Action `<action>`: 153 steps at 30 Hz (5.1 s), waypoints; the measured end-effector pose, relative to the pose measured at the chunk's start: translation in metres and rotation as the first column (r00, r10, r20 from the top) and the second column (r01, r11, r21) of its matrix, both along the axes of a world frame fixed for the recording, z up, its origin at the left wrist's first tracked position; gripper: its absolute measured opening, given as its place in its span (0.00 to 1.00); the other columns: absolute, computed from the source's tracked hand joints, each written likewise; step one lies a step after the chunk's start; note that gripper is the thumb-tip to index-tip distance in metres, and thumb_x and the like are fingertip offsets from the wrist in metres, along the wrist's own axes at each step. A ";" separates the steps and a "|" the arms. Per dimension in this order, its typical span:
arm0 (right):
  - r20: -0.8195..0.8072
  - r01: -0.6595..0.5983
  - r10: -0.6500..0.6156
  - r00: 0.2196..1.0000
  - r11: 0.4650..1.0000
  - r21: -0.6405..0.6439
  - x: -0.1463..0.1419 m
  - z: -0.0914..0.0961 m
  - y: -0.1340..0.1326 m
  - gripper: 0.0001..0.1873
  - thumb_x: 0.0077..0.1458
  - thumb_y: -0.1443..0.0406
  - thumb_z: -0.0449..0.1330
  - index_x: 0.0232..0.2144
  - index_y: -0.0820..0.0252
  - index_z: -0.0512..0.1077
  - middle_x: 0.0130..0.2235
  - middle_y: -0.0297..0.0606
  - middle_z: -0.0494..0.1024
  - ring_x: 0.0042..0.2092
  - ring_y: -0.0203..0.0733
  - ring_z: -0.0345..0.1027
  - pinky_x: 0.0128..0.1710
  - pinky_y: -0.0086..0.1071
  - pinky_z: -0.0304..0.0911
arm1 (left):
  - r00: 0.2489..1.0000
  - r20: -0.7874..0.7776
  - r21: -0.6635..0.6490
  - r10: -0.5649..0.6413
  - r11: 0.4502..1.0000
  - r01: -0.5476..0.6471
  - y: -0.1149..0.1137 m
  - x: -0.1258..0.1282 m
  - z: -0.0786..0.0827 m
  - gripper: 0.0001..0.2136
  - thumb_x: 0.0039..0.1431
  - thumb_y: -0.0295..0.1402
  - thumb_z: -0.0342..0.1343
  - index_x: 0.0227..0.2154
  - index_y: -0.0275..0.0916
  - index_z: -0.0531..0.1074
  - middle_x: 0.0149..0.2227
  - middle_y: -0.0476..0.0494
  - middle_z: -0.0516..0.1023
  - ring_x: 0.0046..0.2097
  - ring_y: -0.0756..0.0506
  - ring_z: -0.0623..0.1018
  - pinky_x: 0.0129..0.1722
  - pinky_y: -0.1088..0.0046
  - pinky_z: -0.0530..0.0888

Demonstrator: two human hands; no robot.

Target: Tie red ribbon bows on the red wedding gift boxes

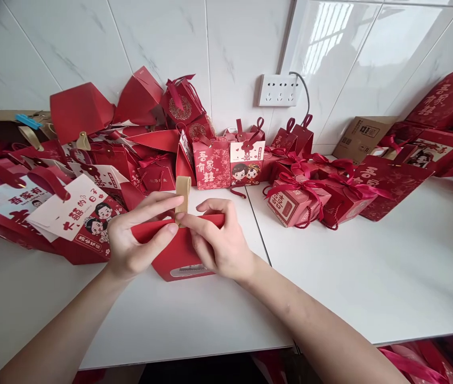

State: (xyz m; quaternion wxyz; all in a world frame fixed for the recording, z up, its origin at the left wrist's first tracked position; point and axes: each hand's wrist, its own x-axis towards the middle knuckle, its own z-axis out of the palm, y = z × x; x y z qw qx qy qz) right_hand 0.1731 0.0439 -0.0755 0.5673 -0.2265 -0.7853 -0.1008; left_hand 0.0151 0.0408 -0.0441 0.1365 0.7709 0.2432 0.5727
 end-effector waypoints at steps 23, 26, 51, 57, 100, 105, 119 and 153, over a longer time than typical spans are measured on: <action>0.003 -0.010 0.010 1.000 1.000 -0.006 0.003 -0.002 0.006 0.19 0.53 0.76 0.51 0.45 0.53 0.62 0.41 0.41 0.57 0.45 0.45 0.61 0.38 0.40 0.68 | 1.000 0.009 -0.049 -0.014 0.999 0.014 0.002 -0.001 -0.005 0.19 0.50 0.21 0.51 0.45 0.42 0.74 0.42 0.46 0.75 0.36 0.50 0.75 0.35 0.75 0.76; -0.003 -0.011 0.011 1.000 1.000 -0.006 0.002 -0.001 0.006 0.19 0.53 0.76 0.51 0.45 0.53 0.63 0.41 0.41 0.57 0.45 0.44 0.61 0.38 0.40 0.68 | 1.000 0.011 -0.035 -0.012 0.999 0.013 0.002 -0.001 -0.005 0.19 0.50 0.22 0.52 0.45 0.41 0.74 0.41 0.46 0.75 0.36 0.50 0.75 0.36 0.75 0.75; -0.156 -0.062 0.039 0.987 0.988 -0.141 -0.001 -0.002 0.003 0.14 0.55 0.72 0.53 0.44 0.56 0.59 0.34 0.36 0.65 0.33 0.39 0.61 0.30 0.35 0.62 | 0.999 0.041 -0.082 0.026 0.996 -0.023 0.001 0.002 -0.004 0.13 0.54 0.26 0.55 0.42 0.39 0.75 0.41 0.43 0.76 0.37 0.49 0.76 0.36 0.74 0.76; -0.195 -0.092 0.052 0.979 0.976 -0.199 -0.002 0.003 0.000 0.06 0.55 0.71 0.54 0.34 0.56 0.63 0.29 0.33 0.67 0.29 0.37 0.60 0.27 0.33 0.59 | 0.998 0.053 -0.072 0.025 0.997 -0.021 0.000 0.003 -0.004 0.12 0.54 0.26 0.55 0.42 0.40 0.75 0.41 0.44 0.77 0.36 0.49 0.76 0.36 0.74 0.77; -0.210 -0.076 -0.005 0.978 0.924 -0.375 -0.003 0.014 -0.006 0.09 0.54 0.69 0.54 0.25 0.57 0.58 0.25 0.30 0.61 0.26 0.34 0.56 0.25 0.28 0.54 | 0.999 0.053 -0.238 -0.007 0.971 0.020 0.000 0.003 -0.004 0.02 0.52 0.28 0.54 0.27 0.37 0.71 0.28 0.48 0.75 0.30 0.49 0.75 0.31 0.74 0.72; -0.219 -0.102 0.022 0.976 0.927 -0.361 -0.003 0.012 -0.005 0.08 0.55 0.69 0.54 0.26 0.57 0.58 0.25 0.31 0.61 0.26 0.35 0.56 0.25 0.29 0.54 | 0.999 0.034 -0.213 0.023 0.977 -0.016 -0.001 0.004 -0.004 0.03 0.52 0.26 0.54 0.26 0.37 0.70 0.27 0.50 0.74 0.30 0.51 0.74 0.30 0.76 0.71; -0.215 -0.100 0.019 0.976 0.923 -0.371 -0.004 0.012 -0.005 0.09 0.55 0.68 0.54 0.25 0.57 0.58 0.25 0.30 0.61 0.26 0.33 0.56 0.25 0.29 0.54 | 0.999 0.033 -0.199 0.043 0.979 -0.035 -0.001 0.003 -0.005 0.04 0.52 0.24 0.54 0.25 0.38 0.70 0.26 0.51 0.74 0.29 0.52 0.73 0.30 0.78 0.71; -0.183 -0.131 0.084 0.980 0.955 -0.265 -0.002 0.006 -0.003 0.09 0.57 0.73 0.54 0.35 0.54 0.64 0.30 0.33 0.68 0.31 0.38 0.62 0.27 0.33 0.57 | 0.995 0.070 -0.197 0.068 0.979 -0.053 0.003 0.005 -0.007 0.03 0.55 0.31 0.57 0.30 0.38 0.71 0.30 0.48 0.76 0.33 0.49 0.77 0.34 0.75 0.75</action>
